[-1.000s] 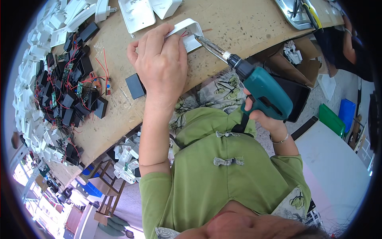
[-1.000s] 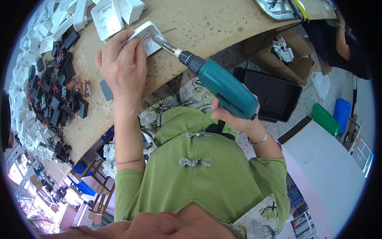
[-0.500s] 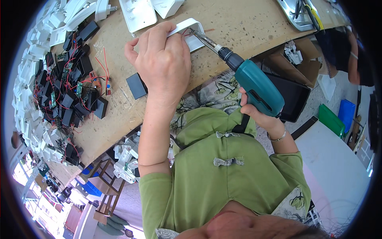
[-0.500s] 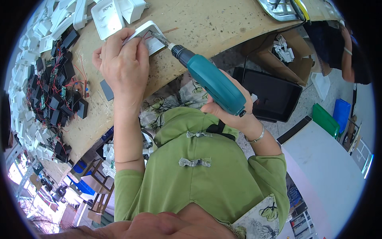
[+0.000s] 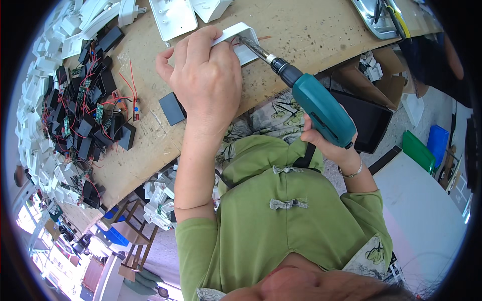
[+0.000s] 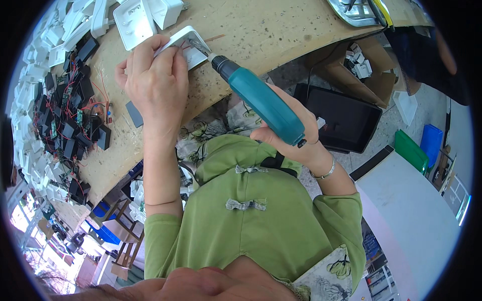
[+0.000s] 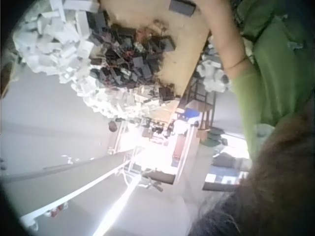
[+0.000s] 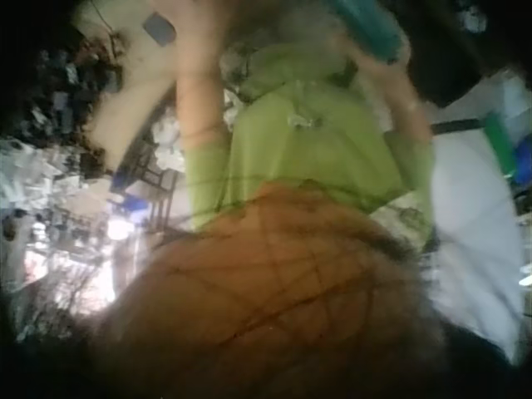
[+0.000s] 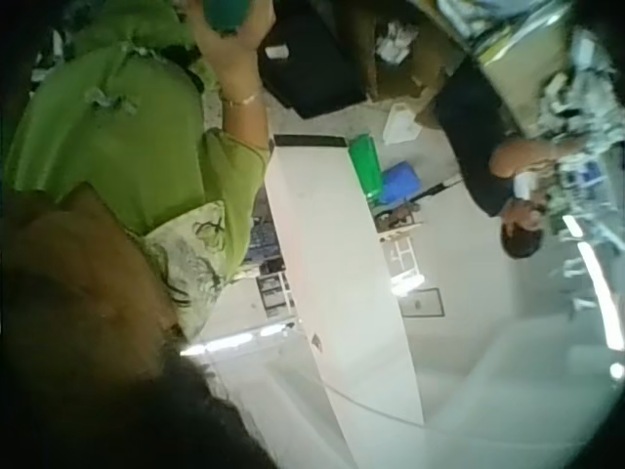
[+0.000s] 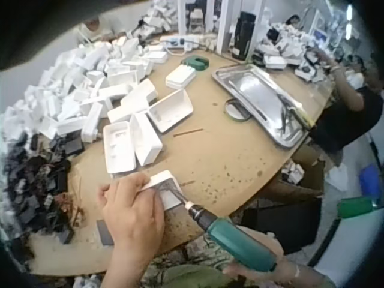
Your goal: The person assembles electronics by placing wired circuit components into plastic casings and soldering them with a soldering gun.
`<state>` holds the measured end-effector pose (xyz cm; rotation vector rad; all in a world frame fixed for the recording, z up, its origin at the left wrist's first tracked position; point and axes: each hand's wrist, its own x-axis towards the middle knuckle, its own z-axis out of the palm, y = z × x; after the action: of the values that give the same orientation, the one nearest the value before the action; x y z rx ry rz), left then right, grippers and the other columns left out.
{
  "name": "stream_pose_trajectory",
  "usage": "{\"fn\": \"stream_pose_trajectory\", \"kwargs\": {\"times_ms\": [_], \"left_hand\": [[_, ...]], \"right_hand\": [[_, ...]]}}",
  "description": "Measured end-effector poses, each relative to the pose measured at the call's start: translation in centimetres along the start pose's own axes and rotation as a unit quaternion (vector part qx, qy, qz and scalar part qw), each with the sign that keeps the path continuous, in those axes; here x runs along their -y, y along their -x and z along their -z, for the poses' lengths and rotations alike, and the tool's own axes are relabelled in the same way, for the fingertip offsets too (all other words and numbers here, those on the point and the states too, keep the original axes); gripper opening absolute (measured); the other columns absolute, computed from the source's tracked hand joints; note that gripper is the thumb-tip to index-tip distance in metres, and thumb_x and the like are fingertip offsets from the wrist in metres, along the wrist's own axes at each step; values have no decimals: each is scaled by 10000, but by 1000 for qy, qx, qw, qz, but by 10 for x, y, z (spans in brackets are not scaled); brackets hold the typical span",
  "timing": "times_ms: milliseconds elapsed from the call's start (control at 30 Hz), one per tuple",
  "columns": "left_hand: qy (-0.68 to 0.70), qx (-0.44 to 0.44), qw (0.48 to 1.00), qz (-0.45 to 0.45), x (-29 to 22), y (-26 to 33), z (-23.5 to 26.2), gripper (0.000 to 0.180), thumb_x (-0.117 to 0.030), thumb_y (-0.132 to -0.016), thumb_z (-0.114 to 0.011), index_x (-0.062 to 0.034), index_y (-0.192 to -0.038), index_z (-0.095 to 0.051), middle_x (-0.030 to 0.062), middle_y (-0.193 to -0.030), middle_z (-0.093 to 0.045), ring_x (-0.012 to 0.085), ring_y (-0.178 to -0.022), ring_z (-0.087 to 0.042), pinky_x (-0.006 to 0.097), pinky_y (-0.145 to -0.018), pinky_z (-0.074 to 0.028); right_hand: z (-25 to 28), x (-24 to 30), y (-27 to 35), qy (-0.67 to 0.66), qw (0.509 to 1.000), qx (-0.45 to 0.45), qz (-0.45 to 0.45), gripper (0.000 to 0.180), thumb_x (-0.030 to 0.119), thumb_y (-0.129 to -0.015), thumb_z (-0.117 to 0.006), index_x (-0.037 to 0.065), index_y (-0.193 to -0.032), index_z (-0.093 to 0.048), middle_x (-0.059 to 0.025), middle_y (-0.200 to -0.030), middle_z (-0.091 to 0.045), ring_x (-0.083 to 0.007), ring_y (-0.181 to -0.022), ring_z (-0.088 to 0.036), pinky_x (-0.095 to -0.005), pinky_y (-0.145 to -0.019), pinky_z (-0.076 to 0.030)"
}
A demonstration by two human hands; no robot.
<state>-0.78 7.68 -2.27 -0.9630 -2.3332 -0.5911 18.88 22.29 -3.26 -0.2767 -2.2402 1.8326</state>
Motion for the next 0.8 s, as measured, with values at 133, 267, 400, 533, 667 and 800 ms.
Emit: {"fn": "stream_pose_trajectory", "kwargs": {"times_ms": [133,267,400,533,667,800], "left_hand": [[0,-1,1000,-6,0,1,1,33,-87,-690,-655,-88,-692,-622,-28,-951,-588,169,-862,-554,397,-862,-310],[8,0,1000,0,-1,0,1,29,-85,-690,-653,-87,-690,-624,-26,-949,-592,165,-859,-555,386,-846,-313],[7,-2,1000,-1,-1,1,1,27,-82,-689,-652,-86,-686,-625,-21,-954,-599,161,-863,-556,377,-836,-315],[0,1,1000,-3,-1,0,0,29,-76,-687,-648,-82,-676,-622,-20,-956,-602,164,-864,-556,377,-833,-316],[1,-2,1000,-3,-1,0,0,31,-73,-687,-644,-79,-671,-619,-21,-954,-599,166,-860,-553,377,-830,-318],[0,-3,1000,-2,-1,0,0,30,-70,-686,-642,-78,-670,-618,-22,-955,-596,165,-854,-551,379,-826,-321]], "right_hand": [[0,9,-2,-24,1000,1,-7,698,103,-711,-805,-53,-1290,-447,-102,-1092,-623,-104,-810,-611,-227,-679,-521],[1,11,0,-20,1000,0,-6,693,89,-704,-806,-39,-1289,-457,-149,-1181,-596,-173,-966,-623,-287,-788,-518],[3,13,-2,55,998,7,20,694,96,-694,-814,-37,-1281,-469,-169,-1196,-590,-206,-991,-630,-305,-834,-501],[0,16,-1,54,999,-1,8,698,105,-690,-817,-41,-1279,-472,-173,-1176,-600,-217,-970,-640,-291,-812,-503],[-1,14,3,41,999,-11,6,704,95,-696,-813,-59,-1285,-459,-167,-1155,-610,-192,-920,-644,-288,-785,-511],[-3,16,4,13,1000,-13,4,692,86,-709,-803,-71,-1285,-452,-152,-1144,-614,-156,-874,-630,-282,-767,-515]]}}
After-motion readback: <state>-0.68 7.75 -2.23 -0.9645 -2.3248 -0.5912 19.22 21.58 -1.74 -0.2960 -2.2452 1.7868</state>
